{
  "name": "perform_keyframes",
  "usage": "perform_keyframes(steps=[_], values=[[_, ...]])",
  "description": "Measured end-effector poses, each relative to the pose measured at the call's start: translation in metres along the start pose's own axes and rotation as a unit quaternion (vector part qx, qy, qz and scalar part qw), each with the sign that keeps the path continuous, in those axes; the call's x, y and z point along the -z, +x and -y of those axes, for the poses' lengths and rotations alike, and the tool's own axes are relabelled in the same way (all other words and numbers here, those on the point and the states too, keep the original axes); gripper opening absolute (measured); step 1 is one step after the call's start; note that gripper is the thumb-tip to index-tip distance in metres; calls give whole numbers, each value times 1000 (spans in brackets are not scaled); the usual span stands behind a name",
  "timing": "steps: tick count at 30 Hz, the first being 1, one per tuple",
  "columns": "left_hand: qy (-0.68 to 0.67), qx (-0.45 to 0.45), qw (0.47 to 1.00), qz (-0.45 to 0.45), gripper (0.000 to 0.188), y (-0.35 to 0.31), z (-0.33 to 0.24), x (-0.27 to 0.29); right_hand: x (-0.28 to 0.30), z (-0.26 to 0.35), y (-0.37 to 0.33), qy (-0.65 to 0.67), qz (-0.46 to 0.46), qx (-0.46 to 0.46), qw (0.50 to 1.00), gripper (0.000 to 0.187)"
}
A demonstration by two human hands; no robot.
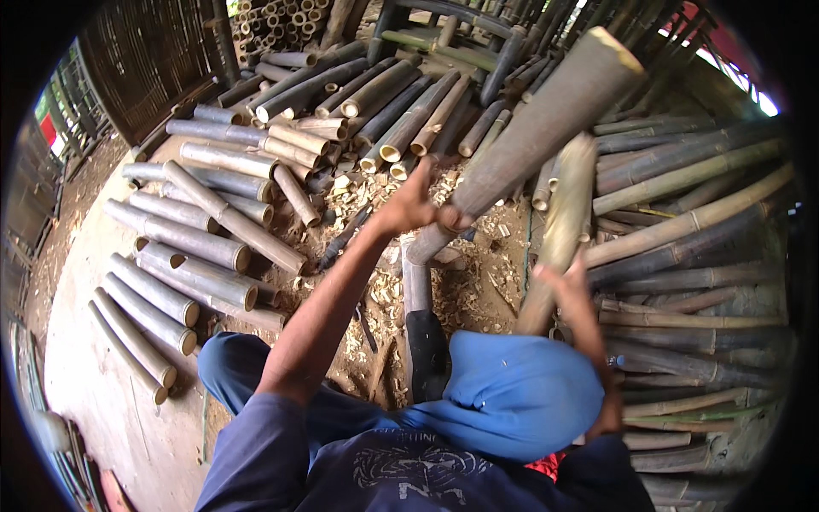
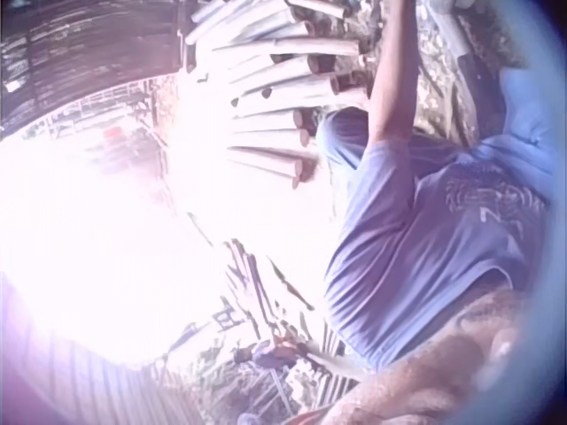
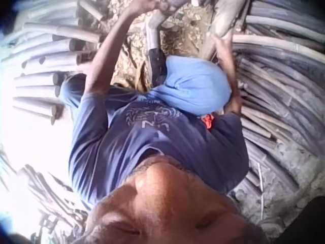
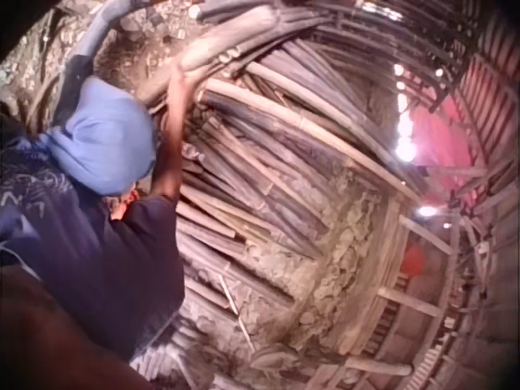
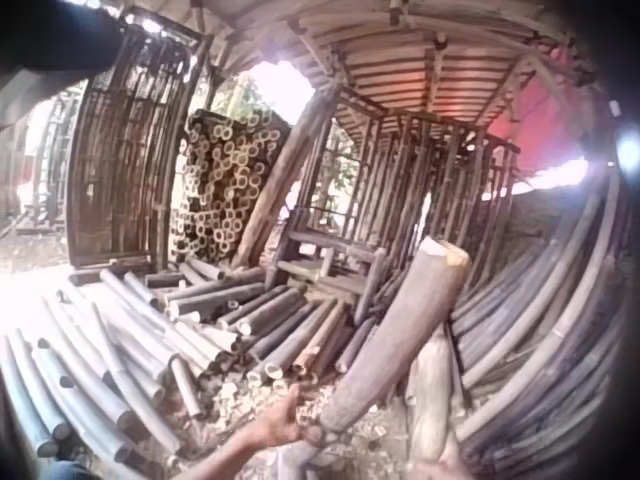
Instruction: The person uses a knife to carve notches and holes into bamboo poles, occasionally using a wooden mallet to strike the knife. They handle several poles one at a time while sitting among wood shavings.
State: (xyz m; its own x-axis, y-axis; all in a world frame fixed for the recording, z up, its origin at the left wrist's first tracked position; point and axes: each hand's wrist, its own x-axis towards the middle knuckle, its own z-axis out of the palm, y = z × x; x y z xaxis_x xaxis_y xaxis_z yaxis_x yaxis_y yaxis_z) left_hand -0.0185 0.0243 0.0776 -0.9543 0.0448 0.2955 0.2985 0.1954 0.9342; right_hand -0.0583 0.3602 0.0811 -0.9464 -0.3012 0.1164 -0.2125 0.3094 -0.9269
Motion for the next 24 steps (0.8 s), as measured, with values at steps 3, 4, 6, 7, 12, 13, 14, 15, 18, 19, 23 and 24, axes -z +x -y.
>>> perform_keyframes(steps=[3, 4, 6, 7, 12, 13, 14, 15, 18, 19, 23, 24], values=[[-48, 171, 983, -54, 120, -51, 92, -9, -57, -105, -61, 14, 5, -146, 989, 108], [-43, 194, 978, -61, 118, -59, 100, -19, -61, -129, -79, -47, 11, -183, 982, 103], [-76, 167, 979, -88, 115, -60, 112, -44, -66, -167, -105, -146, 40, -246, 957, 95], [-14, 155, 983, -99, 113, -60, 107, -55, -64, -181, -112, -161, 64, -270, 947, 93], [101, 93, 979, -153, 88, -54, 107, -72, -82, -113, -41, -78, 73, -75, 991, 93], [105, 80, 978, -164, 86, -55, 110, -71, -94, -80, -22, 10, 81, -52, 995, 99], [97, 52, 979, -173, 84, -45, 105, -76, -91, -53, 0, 39, 79, 15, 996, 102], [85, 21, 978, -189, 84, -33, 97, -84, -86, -26, 18, 43, 69, 90, 993, 102], [38, -9, 983, -177, 86, -16, 103, -81, -121, 46, 53, 127, 93, 154, 975, 90], [34, -32, 979, -200, 77, -14, 104, -80, -127, 44, 57, 133, 104, 146, 975, 86], [-17, 5, 987, -163, 49, -19, 110, -76, -134, 25, 54, 88, 133, 202, 966, 68], [0, -60, 982, -181, 46, -28, 114, -81, -135, 21, 47, 99, 130, 217, 962, 65]])
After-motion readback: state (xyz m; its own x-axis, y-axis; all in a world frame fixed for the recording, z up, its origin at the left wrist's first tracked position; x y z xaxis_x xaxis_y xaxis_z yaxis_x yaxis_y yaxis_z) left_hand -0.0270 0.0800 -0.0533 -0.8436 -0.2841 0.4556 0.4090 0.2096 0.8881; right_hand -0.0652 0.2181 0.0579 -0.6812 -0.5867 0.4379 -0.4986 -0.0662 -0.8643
